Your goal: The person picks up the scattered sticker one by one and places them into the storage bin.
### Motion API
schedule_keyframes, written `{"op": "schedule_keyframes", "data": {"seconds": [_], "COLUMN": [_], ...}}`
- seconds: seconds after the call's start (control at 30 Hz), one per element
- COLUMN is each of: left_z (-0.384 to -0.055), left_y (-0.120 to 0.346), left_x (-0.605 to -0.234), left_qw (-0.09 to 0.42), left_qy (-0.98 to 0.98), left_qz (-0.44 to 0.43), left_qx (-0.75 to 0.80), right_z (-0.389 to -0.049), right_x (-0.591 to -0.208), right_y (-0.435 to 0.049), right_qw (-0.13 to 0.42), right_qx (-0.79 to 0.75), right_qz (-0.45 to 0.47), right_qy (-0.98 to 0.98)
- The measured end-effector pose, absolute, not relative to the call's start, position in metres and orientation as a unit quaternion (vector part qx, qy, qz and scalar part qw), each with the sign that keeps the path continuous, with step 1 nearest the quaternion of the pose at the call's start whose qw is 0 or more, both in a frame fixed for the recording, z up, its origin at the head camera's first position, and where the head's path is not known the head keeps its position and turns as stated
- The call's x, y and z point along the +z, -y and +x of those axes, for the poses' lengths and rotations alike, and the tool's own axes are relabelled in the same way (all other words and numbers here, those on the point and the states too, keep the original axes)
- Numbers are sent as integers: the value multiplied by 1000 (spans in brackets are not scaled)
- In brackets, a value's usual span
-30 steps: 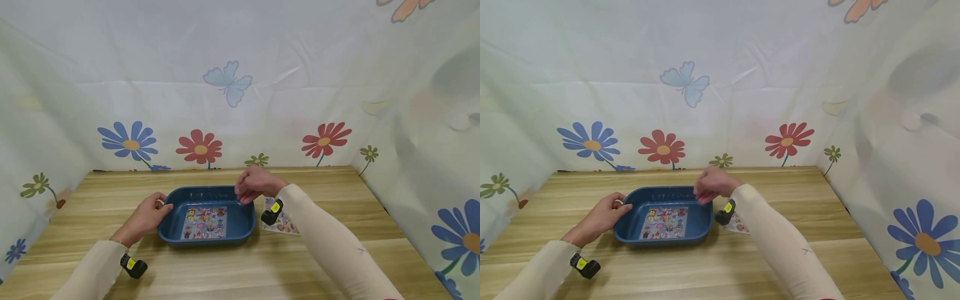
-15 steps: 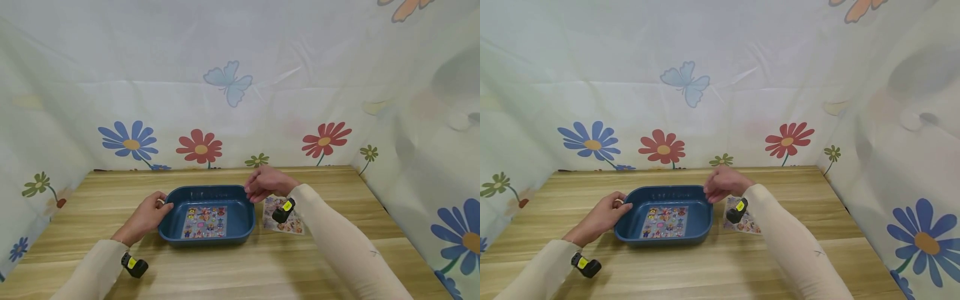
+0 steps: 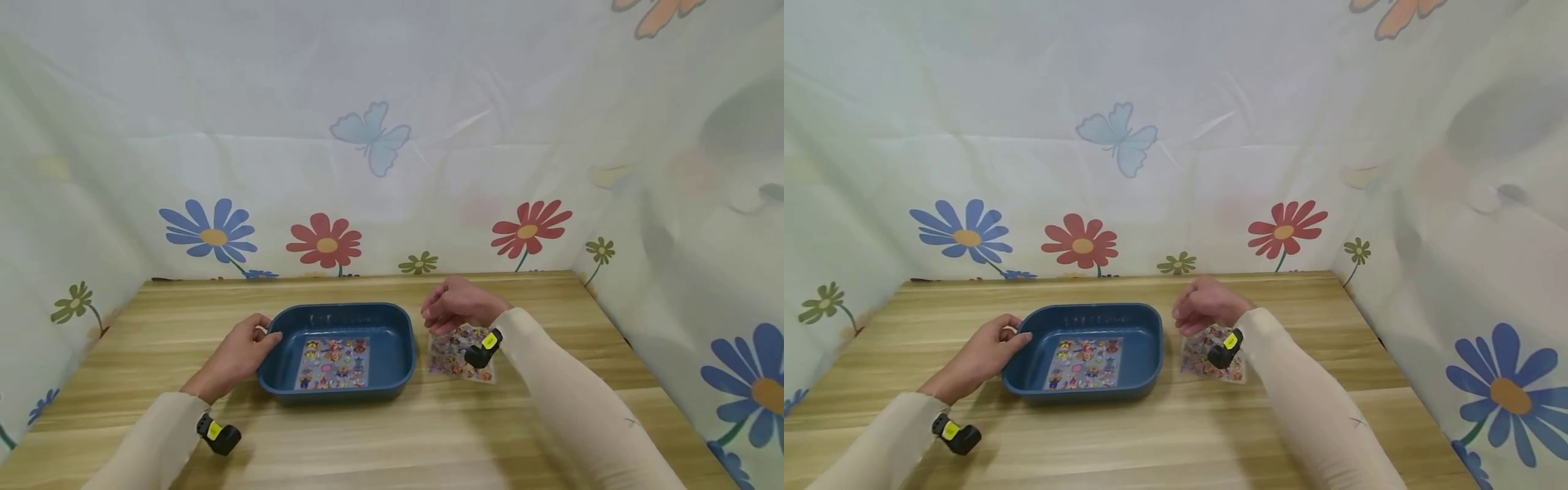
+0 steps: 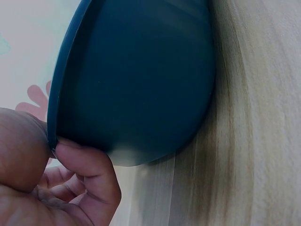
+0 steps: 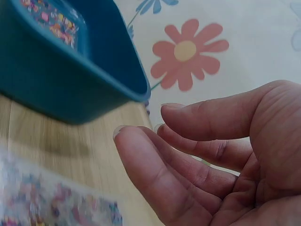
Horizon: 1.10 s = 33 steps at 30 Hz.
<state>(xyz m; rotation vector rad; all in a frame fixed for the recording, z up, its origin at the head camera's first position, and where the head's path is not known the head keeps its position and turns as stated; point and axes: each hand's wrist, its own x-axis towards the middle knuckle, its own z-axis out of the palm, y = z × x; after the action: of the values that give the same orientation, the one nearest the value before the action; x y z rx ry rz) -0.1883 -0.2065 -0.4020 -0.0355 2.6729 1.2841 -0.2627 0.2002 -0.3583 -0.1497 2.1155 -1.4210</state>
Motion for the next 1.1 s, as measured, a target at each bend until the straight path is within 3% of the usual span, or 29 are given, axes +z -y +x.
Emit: {"op": "schedule_keyframes", "data": {"seconds": [0.57, 1.1], "left_z": [-186, -186], "left_y": [208, 207], "left_x": [-400, -401], "left_qw": [91, 93], "left_qy": [-898, -898], "left_qz": [-14, -20], "left_qx": [429, 430], "right_z": [-263, -261], "right_x": [-373, -383], "right_y": [-243, -264], "right_qw": [272, 209], "right_qx": [-492, -428], "right_qz": [-8, 31], "right_qy": [-827, -879]}}
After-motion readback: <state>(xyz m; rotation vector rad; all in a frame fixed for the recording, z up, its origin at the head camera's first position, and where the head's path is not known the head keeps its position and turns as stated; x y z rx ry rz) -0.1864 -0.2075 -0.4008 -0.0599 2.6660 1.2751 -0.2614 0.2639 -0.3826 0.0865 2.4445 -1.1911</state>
